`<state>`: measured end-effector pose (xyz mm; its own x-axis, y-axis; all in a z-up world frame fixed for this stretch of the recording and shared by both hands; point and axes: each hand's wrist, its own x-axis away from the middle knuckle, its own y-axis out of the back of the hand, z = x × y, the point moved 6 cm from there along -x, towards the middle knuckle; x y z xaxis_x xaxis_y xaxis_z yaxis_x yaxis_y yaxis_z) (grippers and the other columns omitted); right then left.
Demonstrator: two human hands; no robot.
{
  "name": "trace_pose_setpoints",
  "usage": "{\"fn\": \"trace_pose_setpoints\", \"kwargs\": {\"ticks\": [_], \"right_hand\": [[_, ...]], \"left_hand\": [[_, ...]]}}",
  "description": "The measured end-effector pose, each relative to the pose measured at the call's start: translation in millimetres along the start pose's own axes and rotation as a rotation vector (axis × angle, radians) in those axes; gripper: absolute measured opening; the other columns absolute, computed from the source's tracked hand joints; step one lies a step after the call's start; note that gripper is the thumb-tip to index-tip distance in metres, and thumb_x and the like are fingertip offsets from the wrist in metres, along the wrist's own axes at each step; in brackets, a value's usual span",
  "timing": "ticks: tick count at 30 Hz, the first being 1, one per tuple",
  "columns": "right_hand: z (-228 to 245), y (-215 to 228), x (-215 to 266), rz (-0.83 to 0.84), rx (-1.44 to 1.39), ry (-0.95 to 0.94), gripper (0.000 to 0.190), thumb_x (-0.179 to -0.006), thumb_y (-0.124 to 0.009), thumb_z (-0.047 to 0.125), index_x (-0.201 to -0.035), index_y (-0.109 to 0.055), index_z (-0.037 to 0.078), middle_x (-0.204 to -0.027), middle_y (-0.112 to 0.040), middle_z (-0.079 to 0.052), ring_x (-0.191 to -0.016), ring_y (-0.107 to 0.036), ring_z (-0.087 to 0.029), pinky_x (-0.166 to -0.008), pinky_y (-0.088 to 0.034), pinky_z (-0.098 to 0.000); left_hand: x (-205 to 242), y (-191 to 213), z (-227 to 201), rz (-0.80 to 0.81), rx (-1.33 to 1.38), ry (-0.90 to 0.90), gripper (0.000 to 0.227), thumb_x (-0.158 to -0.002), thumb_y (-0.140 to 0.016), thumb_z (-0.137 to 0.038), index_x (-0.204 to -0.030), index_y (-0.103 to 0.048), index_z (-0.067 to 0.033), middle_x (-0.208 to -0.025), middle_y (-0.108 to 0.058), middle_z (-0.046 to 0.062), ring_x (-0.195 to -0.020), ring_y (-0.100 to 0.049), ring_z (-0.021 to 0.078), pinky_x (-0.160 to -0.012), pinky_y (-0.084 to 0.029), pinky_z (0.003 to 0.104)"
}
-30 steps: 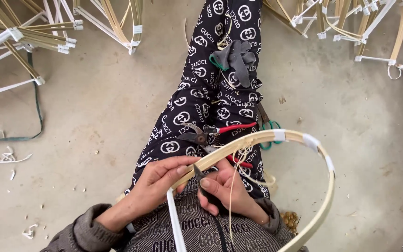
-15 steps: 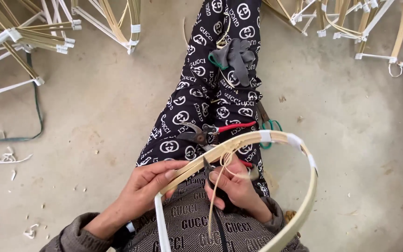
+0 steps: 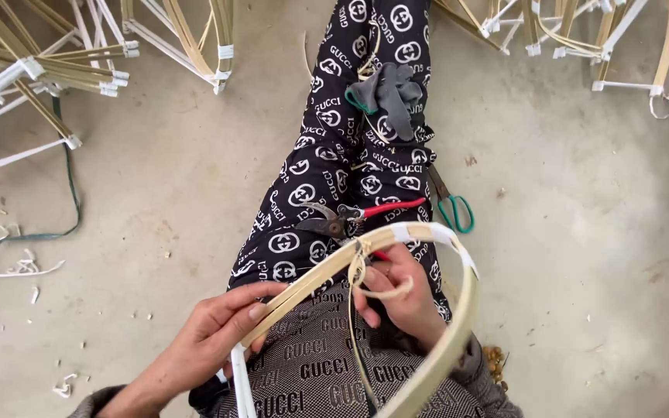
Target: Assembling and trimming bamboo or wood frame components using hand tools and adhesive.
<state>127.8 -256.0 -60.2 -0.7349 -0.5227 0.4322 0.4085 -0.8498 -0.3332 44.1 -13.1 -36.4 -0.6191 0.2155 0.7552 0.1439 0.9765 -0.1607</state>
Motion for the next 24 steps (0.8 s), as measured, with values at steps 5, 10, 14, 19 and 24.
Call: {"fn": "trace_pose_setpoints", "kwargs": {"ticks": [5,10,14,19,24], "right_hand": [[4.2,-34.1,-11.7,0.105,-0.093,-0.148,0.043,-0.103,-0.056,0.014,-0.142,-0.040,0.006,-0.069,-0.064,-0.009,-0.044,-0.054,-0.011,-0.039,-0.043,-0.0223],[-0.2,-42.6,-2.0,0.294,0.263,0.688,0.025,-0.123,-0.046,0.005,-0.145,-0.035,0.002,-0.109,-0.060,-0.034,-0.088,-0.062,-0.043,-0.077,-0.054,-0.0425],[-16.3,-42.4,-11.4,0.295,-0.324,-0.168,0.050,-0.102,-0.058,0.008,-0.147,-0.037,0.007,-0.073,-0.067,-0.005,-0.052,-0.061,-0.008,-0.045,-0.047,-0.0212],[-34.7,-33.7,-3.4,0.261,-0.242,-0.047,0.033,-0.109,-0.061,0.002,-0.140,-0.056,-0.010,-0.089,-0.061,-0.003,-0.077,-0.063,-0.008,-0.069,-0.055,-0.0241],[-15.4,-40.4,2.5,0.233,-0.118,-0.175,0.033,-0.099,-0.059,0.008,-0.131,-0.054,0.001,-0.078,-0.066,-0.003,-0.057,-0.060,-0.007,-0.051,-0.048,-0.0228]], "left_hand": [[-19.8,-14.2,-18.6,0.257,0.100,0.008,0.048,-0.099,-0.049,-0.024,-0.145,-0.057,-0.0119,-0.066,-0.067,0.000,-0.051,-0.060,0.0059,-0.047,-0.051,0.021],[-33.5,-30.7,-34.5,-0.068,0.281,0.193,0.046,-0.095,-0.052,-0.006,-0.139,-0.061,0.0065,-0.082,-0.075,-0.001,-0.067,-0.064,0.0020,-0.061,-0.054,0.015],[-37.0,-20.7,1.8,0.024,0.088,-0.122,0.046,-0.099,-0.058,-0.013,-0.144,-0.060,-0.0047,-0.067,-0.062,-0.001,-0.055,-0.053,0.0036,-0.045,-0.042,0.020],[-9.7,-17.4,9.3,-0.021,0.009,0.035,0.048,-0.097,-0.058,-0.015,-0.144,-0.062,-0.0082,-0.060,-0.058,0.000,-0.046,-0.048,0.0051,-0.041,-0.039,0.021],[5.8,-15.1,13.7,-0.072,-0.025,0.082,0.050,-0.095,-0.060,-0.017,-0.144,-0.060,-0.0077,-0.059,-0.055,-0.001,-0.046,-0.047,0.0057,-0.041,-0.041,0.022]]}}
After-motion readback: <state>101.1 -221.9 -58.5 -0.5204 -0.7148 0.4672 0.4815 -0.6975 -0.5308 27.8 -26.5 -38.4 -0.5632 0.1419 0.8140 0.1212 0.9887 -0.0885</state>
